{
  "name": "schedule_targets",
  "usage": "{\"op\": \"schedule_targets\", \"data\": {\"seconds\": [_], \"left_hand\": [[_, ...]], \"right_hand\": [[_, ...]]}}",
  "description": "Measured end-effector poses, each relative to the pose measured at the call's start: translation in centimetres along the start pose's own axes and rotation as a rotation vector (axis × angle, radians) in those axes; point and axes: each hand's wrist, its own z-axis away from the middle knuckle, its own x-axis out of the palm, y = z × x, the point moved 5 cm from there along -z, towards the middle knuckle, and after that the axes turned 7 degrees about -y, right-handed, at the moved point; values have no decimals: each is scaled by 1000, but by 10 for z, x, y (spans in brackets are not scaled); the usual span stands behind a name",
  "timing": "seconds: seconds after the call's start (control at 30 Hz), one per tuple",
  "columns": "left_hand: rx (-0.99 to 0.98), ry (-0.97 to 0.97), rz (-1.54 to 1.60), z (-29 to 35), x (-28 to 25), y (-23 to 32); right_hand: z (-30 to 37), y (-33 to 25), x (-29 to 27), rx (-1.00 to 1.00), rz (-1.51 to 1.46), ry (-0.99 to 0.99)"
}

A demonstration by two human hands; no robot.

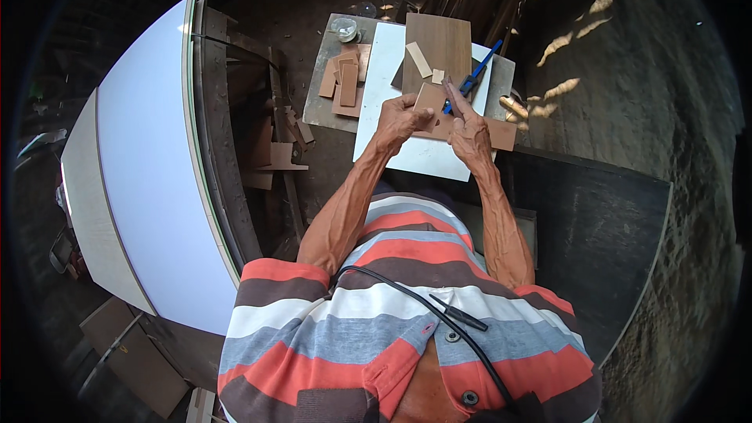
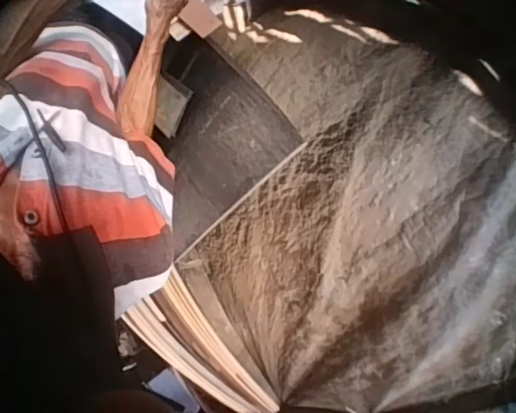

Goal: The person is assembling small wooden pieces on a workbench. They pick up individual pieces, align them, and apply glue to the edges before pressing them together to form a larger structure. The process involves repeated handling of small blocks and careful alignment of joints.

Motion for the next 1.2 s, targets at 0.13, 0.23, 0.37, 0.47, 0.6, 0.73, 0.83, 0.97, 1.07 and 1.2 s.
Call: {"op": "schedule_targets", "data": {"seconds": [0.13, 0.23, 0.37, 0.47, 0.6, 0.73, 0.83, 0.97, 1.07, 1.2], "left_hand": [[-57, 3, -282, -4, -4, -7], [43, 56, -504, -8, -5, -9], [172, 4, -344, 7, 8, 14], [145, -26, -245, 1, -3, 9], [53, 38, -36, 3, 4, 16], [81, 224, -76, -2, 8, 17], [87, 235, 19, -7, 20, 18], [185, 206, -59, -9, 20, 18], [23, 262, 30, -11, 13, 19], [-34, 147, 204, -7, 29, 13]], "right_hand": [[3, -26, -3, -297, 383, 116], [7, -38, 6, -298, 460, 131], [5, 51, -30, 24, 601, -97], [24, 34, -44, -12, 329, 51], [29, -3, -27, -45, 177, 105], [38, -26, -14, -342, 297, 218], [38, -24, 3, -400, 415, 198], [-2, 20, -38, -62, 309, 166], [24, -22, -22, -354, 335, 229], [9, -17, -14, -250, 377, 183]]}}
